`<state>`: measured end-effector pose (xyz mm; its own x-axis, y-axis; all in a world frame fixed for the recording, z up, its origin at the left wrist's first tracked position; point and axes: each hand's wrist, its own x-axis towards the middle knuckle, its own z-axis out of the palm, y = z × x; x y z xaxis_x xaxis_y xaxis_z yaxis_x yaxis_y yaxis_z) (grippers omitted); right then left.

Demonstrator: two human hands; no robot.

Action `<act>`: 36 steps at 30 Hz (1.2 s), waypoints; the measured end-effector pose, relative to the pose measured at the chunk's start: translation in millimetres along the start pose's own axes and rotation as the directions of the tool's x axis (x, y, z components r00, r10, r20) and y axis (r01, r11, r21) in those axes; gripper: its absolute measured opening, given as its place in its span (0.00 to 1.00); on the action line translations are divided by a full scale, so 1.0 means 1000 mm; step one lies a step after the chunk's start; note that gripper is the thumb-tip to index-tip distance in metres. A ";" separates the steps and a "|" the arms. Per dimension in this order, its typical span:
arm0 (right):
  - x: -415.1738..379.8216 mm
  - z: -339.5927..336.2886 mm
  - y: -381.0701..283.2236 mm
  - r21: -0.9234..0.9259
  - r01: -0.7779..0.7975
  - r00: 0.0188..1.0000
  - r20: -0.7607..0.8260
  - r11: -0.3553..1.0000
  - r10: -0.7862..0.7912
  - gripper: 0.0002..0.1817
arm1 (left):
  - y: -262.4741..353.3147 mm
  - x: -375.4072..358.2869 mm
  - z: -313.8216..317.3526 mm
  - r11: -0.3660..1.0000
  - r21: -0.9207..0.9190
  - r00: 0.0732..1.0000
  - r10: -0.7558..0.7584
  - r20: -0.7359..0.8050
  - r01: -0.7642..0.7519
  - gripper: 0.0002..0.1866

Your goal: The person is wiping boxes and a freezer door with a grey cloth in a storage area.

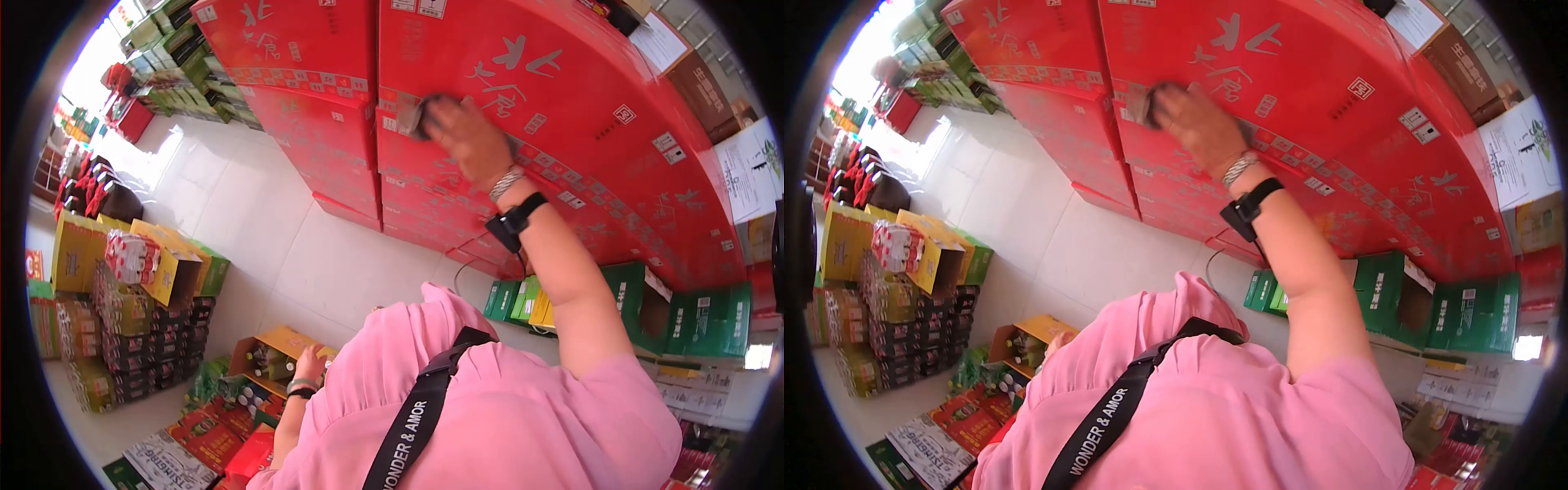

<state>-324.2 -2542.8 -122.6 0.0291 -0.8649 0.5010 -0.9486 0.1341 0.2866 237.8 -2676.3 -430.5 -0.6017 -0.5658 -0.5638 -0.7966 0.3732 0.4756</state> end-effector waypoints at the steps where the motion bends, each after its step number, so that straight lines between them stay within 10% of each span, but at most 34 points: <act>1: -0.011 0.018 -0.007 0.037 0.045 0.996 0.070 0.998 -0.047 0.25 | -0.003 -0.011 -0.001 0.998 -0.024 0.999 -0.051 0.014 0.051 0.20; 5: -0.050 0.064 -0.023 0.026 0.197 0.950 0.240 0.980 -0.198 0.22 | -0.080 0.020 0.023 0.980 0.037 0.981 0.193 0.023 -0.194 0.21; 11: -0.117 0.024 -0.002 -0.029 0.304 0.841 0.478 0.952 -0.254 0.20 | -0.015 0.041 -0.037 0.995 -0.049 0.996 0.093 0.013 -0.092 0.20; 16: -0.100 -0.072 0.023 -0.203 -0.081 0.955 0.265 0.976 0.134 0.25 | 0.006 0.071 -0.057 0.971 -0.016 0.971 0.239 -0.002 -0.239 0.21; 21: -0.074 -0.165 0.080 -0.556 -0.353 0.919 -0.356 0.753 0.168 0.25 | -0.047 0.143 -0.026 0.985 -0.137 0.984 0.118 0.133 -0.100 0.21; 29: -0.185 -0.147 0.106 -0.031 -0.925 0.198 -0.890 0.378 0.411 0.29 | 0.022 0.148 -0.020 0.929 0.182 0.938 0.289 0.194 -0.324 0.26; 36: -0.220 -0.054 0.036 0.600 -0.800 -0.430 -0.545 -0.024 0.720 0.34 | 0.057 0.143 -0.014 0.946 0.084 0.905 0.270 0.327 -0.313 0.27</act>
<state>-347.1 -2321.0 -178.5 -0.5239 0.7319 0.4357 -0.1900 0.3983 -0.8974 106.9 -2746.2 -474.2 -0.7792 -0.1708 -0.6031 -0.5705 0.5917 0.5695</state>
